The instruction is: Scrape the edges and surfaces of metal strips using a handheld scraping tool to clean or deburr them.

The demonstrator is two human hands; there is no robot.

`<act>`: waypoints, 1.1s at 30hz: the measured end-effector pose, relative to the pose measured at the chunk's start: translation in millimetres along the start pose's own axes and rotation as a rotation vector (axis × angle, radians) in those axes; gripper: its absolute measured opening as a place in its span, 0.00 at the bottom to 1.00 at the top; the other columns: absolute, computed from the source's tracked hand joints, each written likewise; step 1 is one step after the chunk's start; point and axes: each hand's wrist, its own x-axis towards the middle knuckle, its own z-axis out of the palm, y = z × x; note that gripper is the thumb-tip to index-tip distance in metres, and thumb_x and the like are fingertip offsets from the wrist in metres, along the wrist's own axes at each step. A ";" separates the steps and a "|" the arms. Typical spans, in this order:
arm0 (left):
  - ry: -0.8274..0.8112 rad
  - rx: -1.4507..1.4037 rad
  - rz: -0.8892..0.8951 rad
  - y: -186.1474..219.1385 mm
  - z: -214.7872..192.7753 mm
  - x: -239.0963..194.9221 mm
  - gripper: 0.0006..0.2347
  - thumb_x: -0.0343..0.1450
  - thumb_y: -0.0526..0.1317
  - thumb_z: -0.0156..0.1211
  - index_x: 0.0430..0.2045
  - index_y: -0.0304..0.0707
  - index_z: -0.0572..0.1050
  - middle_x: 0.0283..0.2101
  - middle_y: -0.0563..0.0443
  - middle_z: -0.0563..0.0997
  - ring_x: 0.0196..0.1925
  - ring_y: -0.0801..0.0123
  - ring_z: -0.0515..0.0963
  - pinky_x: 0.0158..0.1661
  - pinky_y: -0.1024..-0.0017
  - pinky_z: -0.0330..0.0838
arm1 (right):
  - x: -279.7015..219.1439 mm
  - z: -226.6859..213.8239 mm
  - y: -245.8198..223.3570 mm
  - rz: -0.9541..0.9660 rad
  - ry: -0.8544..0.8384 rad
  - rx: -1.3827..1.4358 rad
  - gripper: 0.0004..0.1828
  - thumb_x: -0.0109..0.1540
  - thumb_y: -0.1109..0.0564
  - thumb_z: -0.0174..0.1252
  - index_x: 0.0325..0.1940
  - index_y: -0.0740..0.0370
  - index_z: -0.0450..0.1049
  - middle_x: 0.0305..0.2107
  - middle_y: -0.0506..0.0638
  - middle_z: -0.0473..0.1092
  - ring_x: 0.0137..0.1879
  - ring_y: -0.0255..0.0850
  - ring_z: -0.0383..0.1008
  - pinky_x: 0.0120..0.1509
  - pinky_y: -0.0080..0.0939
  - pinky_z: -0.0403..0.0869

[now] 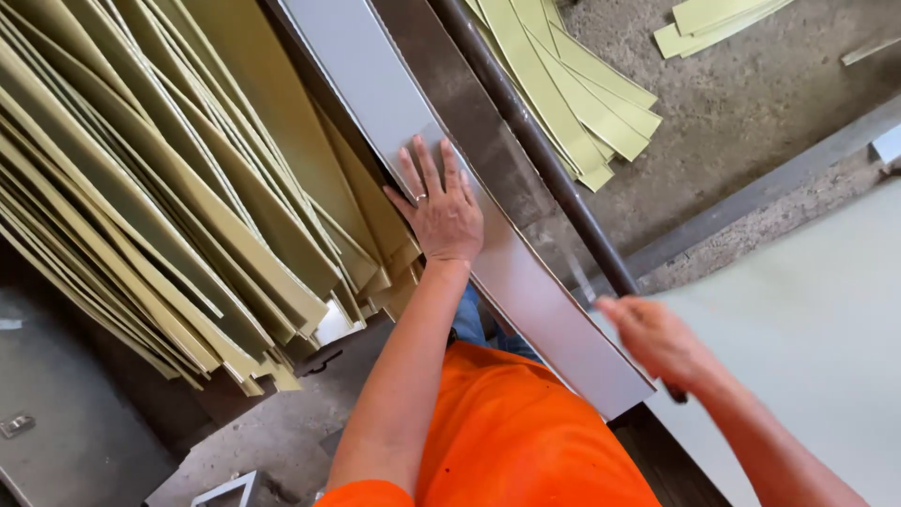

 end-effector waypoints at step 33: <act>0.101 -0.103 -0.011 -22.8 13.4 52.0 0.24 0.80 0.48 0.44 0.74 0.54 0.56 0.79 0.52 0.46 0.81 0.48 0.42 0.71 0.30 0.40 | -32.3 5.3 61.5 0.083 0.229 0.228 0.30 0.68 0.38 0.49 0.22 0.63 0.63 0.12 0.48 0.57 0.16 0.37 0.56 0.19 0.43 0.60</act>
